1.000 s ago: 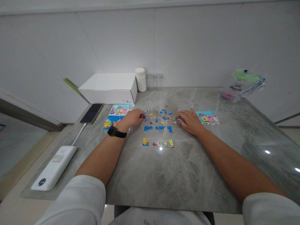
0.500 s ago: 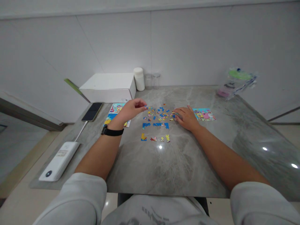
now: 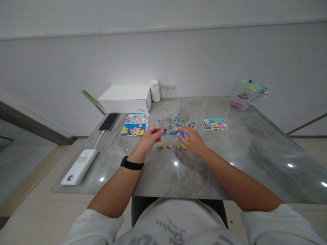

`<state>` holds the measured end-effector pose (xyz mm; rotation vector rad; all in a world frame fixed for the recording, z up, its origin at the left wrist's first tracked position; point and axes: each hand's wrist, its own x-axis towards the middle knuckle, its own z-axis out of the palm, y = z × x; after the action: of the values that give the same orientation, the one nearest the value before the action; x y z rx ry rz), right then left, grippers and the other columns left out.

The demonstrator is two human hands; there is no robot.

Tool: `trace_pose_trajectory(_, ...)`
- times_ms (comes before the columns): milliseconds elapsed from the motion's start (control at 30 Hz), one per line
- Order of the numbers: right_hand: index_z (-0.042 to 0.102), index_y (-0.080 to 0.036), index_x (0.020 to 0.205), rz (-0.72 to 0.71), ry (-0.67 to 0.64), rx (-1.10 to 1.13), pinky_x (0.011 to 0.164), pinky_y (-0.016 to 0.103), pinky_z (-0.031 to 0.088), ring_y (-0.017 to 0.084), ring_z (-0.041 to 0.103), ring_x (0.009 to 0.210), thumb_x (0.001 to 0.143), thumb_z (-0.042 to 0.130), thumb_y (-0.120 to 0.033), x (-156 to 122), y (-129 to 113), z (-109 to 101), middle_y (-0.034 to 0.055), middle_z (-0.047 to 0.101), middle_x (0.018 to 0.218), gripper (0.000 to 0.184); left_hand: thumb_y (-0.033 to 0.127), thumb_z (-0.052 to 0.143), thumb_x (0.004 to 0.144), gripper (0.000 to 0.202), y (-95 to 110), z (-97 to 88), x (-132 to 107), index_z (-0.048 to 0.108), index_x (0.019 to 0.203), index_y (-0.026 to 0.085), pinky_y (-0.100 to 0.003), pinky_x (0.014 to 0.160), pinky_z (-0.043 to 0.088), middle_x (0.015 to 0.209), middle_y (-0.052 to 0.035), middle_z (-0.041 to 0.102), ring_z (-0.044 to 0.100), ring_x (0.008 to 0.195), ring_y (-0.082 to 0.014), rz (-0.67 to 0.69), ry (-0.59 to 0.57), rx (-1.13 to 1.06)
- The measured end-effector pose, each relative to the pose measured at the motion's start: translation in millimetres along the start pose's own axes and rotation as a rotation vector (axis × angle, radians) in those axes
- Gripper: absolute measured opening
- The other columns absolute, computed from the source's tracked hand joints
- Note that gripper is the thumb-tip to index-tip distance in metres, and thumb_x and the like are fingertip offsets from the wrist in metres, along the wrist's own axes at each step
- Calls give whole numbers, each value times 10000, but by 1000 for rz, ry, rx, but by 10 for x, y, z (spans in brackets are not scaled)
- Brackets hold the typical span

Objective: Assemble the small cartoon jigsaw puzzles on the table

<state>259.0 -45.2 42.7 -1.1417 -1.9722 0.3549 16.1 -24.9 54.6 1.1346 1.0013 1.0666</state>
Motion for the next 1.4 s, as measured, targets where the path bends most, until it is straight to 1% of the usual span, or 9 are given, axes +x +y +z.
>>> trace_pose_trajectory(100,733,-272,1073,58,19,92,1043,458,526,263,699,1111,993,591,-344,-90,-96,205,72,769,1113,178,551,939,627,501,-115,13,-55,722,906,197,-221,586,479,880,-18,713,552,639,-84,-54,7,-39)
trace_pose_trajectory(233,716,-270,1047,108,64,158,1023,440,531,255,691,1096,993,598,-359,-150,-107,329,71,751,1093,157,550,934,644,483,-204,52,-75,743,905,192,-220,568,486,921,-39,742,569,653,-92,-80,3,-36)
trace_pose_trajectory(500,686,-269,970,138,98,214,970,418,540,252,687,1035,1006,582,-358,-227,-119,340,60,730,1023,142,485,874,733,375,-322,222,-162,743,912,182,-225,534,480,782,-10,712,626,644,-124,-41,-67,36)
trace_pose_trajectory(867,664,-268,866,144,96,285,947,406,539,246,682,996,980,602,-366,-232,-130,304,48,710,956,162,446,826,769,289,-308,287,-228,721,877,200,-240,561,488,797,-26,718,668,706,-156,-31,-80,107)
trace_pose_trajectory(967,664,-269,841,160,114,300,944,404,537,241,678,980,978,596,-363,-231,-101,320,41,707,940,180,458,791,802,285,-287,211,-190,745,930,207,-257,586,499,845,-39,739,664,727,-165,-26,-121,173)
trace_pose_trajectory(1033,671,-268,844,174,125,296,954,408,534,240,677,986,980,593,-363,-230,-78,326,39,708,943,183,462,739,857,294,-222,75,-138,765,1009,212,-273,613,513,948,-58,771,665,756,-172,36,-119,280)
trace_pose_trajectory(1200,687,-261,839,168,103,250,966,408,528,236,676,989,977,599,-343,-219,-38,337,46,701,964,183,317,641,958,215,46,-310,-44,782,1100,238,-300,742,546,1144,-66,756,651,847,-166,389,72,719)
trace_pose_trajectory(1300,696,-261,837,145,57,220,959,410,525,233,675,995,972,612,-329,-213,-36,362,49,690,975,174,287,685,957,246,110,-342,-69,769,1185,254,-309,776,557,1211,-80,720,652,886,-170,518,-52,847)
trace_pose_trajectory(1400,702,-264,839,122,32,207,962,420,528,234,673,1009,976,614,-327,-213,-41,393,54,687,993,175,287,758,928,313,54,-243,-116,753,1241,279,-382,972,563,1272,-91,694,668,1106,-226,612,-249,894)
